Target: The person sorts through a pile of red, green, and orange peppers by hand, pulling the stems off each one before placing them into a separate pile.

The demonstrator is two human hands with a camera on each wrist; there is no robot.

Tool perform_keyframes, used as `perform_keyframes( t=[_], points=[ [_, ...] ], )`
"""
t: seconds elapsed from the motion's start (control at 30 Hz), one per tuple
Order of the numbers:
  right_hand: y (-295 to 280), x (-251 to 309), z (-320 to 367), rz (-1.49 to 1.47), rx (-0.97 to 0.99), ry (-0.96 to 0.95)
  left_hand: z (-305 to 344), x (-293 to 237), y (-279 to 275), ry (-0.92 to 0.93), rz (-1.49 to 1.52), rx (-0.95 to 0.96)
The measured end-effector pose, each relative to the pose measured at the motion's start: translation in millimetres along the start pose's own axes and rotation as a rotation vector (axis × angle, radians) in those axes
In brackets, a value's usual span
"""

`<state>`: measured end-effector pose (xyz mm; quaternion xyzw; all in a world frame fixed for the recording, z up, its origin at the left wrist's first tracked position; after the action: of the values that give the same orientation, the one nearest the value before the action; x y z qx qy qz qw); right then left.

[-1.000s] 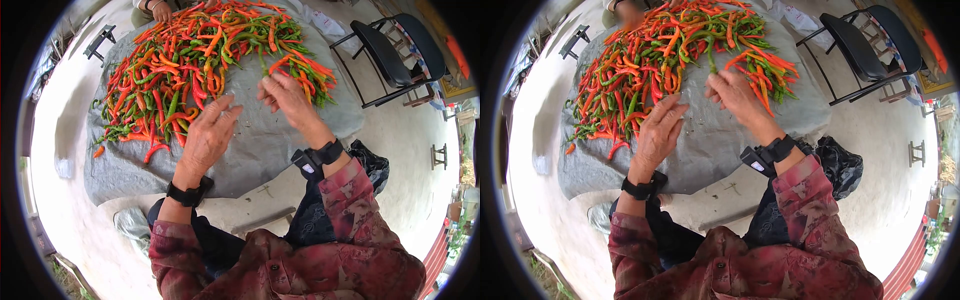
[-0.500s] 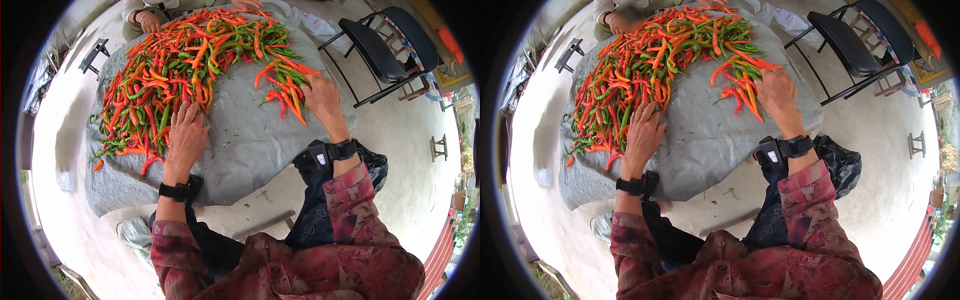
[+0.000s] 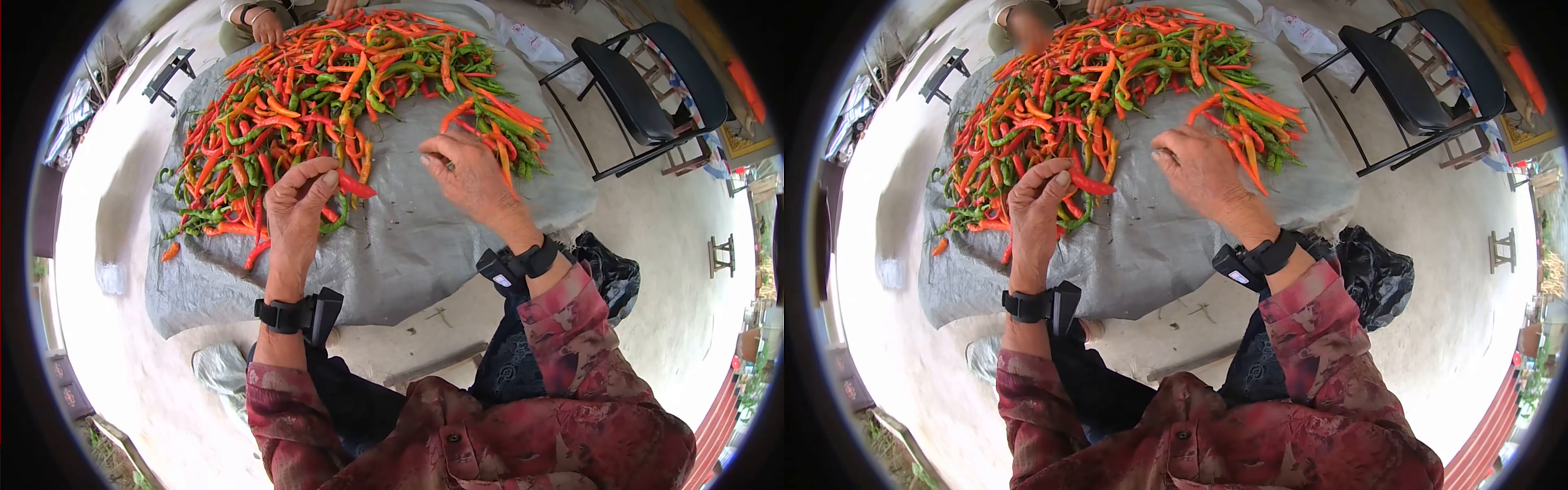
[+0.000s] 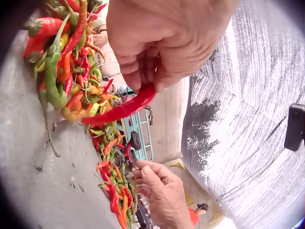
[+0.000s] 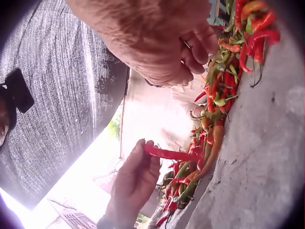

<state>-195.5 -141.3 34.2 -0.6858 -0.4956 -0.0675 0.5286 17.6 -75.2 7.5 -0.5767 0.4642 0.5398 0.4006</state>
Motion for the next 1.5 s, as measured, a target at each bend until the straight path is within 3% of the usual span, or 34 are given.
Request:
perform_keyframes(
  t=[0.17,0.4,0.6,0.7,0.77,0.8,0.83,0.87,0.93,1.03,1.17,1.33,1.43,1.5],
  points=[
    [39.4,29.3,0.2,-0.5,0.189,0.034,13.1,-2.2,6.6,-0.015,0.158,0.086],
    [77.3,43.2,5.9,-0.616,0.406,0.084,21.5,-4.6,1.8,-0.02,0.18,0.061],
    [77.7,50.9,5.8,-0.565,0.322,-0.027,20.2,8.7,-5.2,-0.109,0.043,-0.037],
    [55.6,40.2,-7.9,-0.49,0.271,0.009,13.2,3.1,0.4,-0.019,-0.064,-0.025],
    [28.3,21.5,-12.0,-0.394,0.104,0.095,18.2,-5.7,14.3,0.171,-0.657,0.071],
    [12.6,17.3,-12.3,-0.218,0.017,0.069,19.5,-5.0,18.0,0.19,-0.668,0.068],
    [-2.8,13.1,-12.2,-0.042,-0.071,0.047,23.0,-9.0,30.3,0.344,-0.861,0.123],
    [-11.4,5.0,-12.1,-0.047,-0.086,0.036,27.3,-10.1,43.1,0.497,-1.052,0.176],
    [-31.1,-12.5,-5.4,0.394,-0.21,0.079,31.5,1.6,50.4,0.519,-1.158,0.197],
    [-45.4,-27.1,2.2,0.622,-0.179,0.095,31.9,8.6,54.0,0.559,-1.301,0.219],
    [-29.0,-20.1,2.2,0.447,-0.184,-0.052,23.5,12.9,57.2,0.552,-1.388,0.26],
    [23.5,4.4,11.4,0.189,0.077,-0.105,14.8,18.7,56.3,0.515,-1.393,0.254],
    [49.0,5.7,10.0,0.001,0.215,0.047,10.5,23.6,51.9,0.522,-1.371,0.237],
    [55.2,11.7,8.7,-0.018,0.221,0.05,11.2,20.6,50.4,0.535,-1.341,0.217]
  ],
)
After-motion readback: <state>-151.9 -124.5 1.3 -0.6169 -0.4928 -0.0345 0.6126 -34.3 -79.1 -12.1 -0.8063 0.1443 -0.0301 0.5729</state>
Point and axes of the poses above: each hand's wrist, its own z-axis away from the middle knuckle, its own y-axis out of the palm, x = y × z, the point moved 7 cm from there along -z, towards the middle knuckle, and after that the axes turned 7 degrees about -z, right-handed, at the moved point
